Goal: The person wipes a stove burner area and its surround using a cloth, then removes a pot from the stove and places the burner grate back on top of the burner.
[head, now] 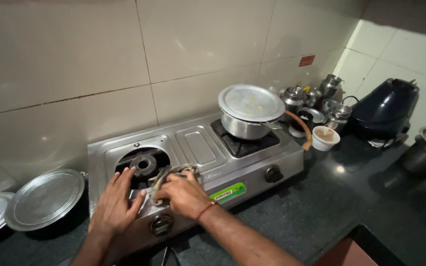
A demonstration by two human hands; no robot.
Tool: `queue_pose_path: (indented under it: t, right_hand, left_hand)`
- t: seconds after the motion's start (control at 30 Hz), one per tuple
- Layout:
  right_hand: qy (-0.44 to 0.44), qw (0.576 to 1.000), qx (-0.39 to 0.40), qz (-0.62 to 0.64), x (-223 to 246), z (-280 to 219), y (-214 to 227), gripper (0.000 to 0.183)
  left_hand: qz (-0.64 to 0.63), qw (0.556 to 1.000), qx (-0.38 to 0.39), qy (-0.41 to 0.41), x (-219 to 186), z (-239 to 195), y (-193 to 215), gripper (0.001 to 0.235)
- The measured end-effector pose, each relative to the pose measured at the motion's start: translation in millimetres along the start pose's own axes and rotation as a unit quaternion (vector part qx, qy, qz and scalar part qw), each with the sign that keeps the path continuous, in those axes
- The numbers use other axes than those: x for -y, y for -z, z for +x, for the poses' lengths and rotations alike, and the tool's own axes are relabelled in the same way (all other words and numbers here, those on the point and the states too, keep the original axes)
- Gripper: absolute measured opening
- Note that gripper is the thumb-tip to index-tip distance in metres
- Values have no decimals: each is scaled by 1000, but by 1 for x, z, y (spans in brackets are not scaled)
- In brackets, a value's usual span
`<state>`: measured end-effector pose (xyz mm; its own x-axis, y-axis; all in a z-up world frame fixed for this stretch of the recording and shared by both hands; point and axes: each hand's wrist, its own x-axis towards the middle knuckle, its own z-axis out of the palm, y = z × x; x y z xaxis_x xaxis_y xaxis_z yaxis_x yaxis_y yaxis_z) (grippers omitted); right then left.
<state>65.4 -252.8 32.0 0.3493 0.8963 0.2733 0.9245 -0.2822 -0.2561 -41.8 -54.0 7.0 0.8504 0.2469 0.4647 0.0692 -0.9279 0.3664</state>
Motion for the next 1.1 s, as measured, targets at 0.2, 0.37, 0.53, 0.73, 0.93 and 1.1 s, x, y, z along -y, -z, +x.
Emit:
queue_pose_path:
  t: [0.2, 0.37, 0.53, 0.73, 0.93, 1.1]
  right_hand:
    - [-41, 999, -12, 4, -24, -21, 21, 32]
    - [-50, 998, -36, 9, -52, -40, 36, 31]
    - [-30, 996, -84, -3, -87, -58, 53, 29]
    - [5, 994, -89, 60, -122, -77, 65, 18]
    - [26, 979, -129, 154, -140, -65, 65, 21]
    - [-17, 962, -240, 131, -144, -40, 40, 24]
  left_hand:
    - [52, 998, 2, -39, -6, 0, -1, 77]
    - [66, 990, 8, -125, -41, 17, -22, 79]
    - [4, 983, 15, -182, -114, 47, -78, 76]
    - [-3, 981, 58, -186, -140, 81, -108, 75]
    - [11, 979, 90, -183, -137, 101, -106, 74]
    - [-44, 997, -17, -58, -140, 94, -110, 71]
